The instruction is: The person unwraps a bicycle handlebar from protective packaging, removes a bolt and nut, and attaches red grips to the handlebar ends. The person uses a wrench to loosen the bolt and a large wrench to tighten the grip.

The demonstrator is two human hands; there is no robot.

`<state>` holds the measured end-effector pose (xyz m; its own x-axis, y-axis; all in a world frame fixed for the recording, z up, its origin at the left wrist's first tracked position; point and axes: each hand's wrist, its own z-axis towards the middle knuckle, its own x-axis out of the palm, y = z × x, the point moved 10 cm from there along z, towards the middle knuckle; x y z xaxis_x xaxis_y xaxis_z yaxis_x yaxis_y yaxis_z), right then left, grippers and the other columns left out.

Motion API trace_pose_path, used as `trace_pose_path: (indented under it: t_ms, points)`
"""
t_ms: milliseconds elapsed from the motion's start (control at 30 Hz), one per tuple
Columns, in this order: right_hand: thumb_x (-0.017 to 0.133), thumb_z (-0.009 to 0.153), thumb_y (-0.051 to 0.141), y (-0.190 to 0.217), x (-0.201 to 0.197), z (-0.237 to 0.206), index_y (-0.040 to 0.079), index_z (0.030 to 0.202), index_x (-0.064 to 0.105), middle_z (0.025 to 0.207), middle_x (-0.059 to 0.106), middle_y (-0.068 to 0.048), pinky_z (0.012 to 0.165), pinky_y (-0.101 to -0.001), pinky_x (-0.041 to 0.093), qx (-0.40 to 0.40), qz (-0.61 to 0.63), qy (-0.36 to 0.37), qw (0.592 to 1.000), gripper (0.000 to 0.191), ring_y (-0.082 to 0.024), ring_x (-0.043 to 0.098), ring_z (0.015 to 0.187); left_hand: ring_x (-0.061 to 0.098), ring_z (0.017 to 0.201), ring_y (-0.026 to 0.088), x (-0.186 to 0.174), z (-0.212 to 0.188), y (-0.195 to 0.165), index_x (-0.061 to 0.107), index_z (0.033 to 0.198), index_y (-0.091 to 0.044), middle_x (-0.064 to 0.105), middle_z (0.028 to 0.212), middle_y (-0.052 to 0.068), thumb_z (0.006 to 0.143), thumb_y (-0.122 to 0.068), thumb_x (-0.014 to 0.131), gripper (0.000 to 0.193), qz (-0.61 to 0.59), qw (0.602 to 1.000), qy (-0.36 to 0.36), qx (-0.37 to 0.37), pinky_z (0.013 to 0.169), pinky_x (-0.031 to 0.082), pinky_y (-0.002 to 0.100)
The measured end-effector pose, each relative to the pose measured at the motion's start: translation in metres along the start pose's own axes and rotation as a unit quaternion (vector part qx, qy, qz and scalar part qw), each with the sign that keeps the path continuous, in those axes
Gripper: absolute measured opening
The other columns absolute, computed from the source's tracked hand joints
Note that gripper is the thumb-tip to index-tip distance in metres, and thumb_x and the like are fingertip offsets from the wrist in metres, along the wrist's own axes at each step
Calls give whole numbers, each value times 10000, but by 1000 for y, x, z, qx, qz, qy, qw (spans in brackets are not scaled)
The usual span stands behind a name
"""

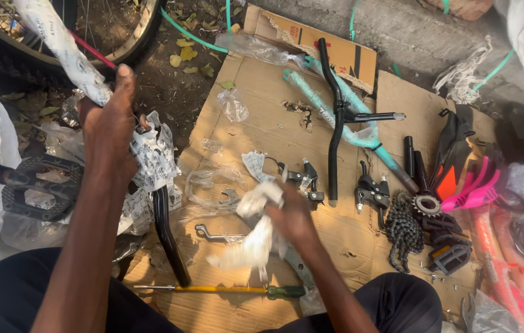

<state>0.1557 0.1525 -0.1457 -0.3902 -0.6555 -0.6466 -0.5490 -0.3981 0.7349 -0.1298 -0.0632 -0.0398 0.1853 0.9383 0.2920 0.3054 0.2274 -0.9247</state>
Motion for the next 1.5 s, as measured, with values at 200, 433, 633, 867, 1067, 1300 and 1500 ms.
trace_pose_path:
  t_ms: [200,433,633,867,1067,1300,1500]
  points:
    - [822,870,466,33,26,90,-109,1480,220,1416,252,-513,959,-532,477,13,-65,13,998,1032,-588,390,1302,597,678,81,-8,-12,-42,484,1223,10,606,874,44,954,-377,744,538,13,997,-9,71,489,504,238]
    - [740,822,211,120,164,110,-34,1310,553,1161,699,-295,959,-494,555,-199,-108,132,965,577,-386,684,1099,515,520,128,-12,-41,-96,525,1113,-2,534,732,22,969,-269,771,391,-74,984,54,151,433,432,277]
    - [741,806,199,144,292,27,-5,1293,590,1131,702,-255,943,-468,547,-123,86,310,939,549,-362,679,1066,566,565,78,-11,-69,-107,515,1112,-71,582,740,-9,901,-331,772,422,30,994,0,109,424,475,260]
    - [742,787,185,114,318,9,29,1272,634,1096,706,-209,925,-438,537,-66,101,315,942,521,-333,673,1028,555,566,86,9,-70,-110,561,1075,-49,579,706,-14,898,-375,757,419,29,994,25,100,412,460,276]
    - [742,772,173,100,302,21,59,1255,671,1066,709,-169,910,-413,529,-80,88,310,943,502,-309,667,995,510,561,115,-9,-73,-122,540,1122,-115,520,745,-1,1011,-317,738,303,5,983,28,184,439,430,281]
    - [611,960,132,84,129,150,126,1394,572,1043,740,-154,849,-391,601,-73,19,-50,996,435,-256,743,899,514,505,117,-21,-59,-104,548,1029,-53,523,696,8,960,-296,739,317,-11,991,-17,134,396,411,270]
    - [792,824,582,114,76,191,5,1285,581,1330,568,-333,951,-571,509,-285,-369,-196,863,768,-464,566,1230,499,498,127,-20,-51,-96,575,1021,-30,505,680,10,959,-293,742,318,-14,994,-26,103,427,427,275]
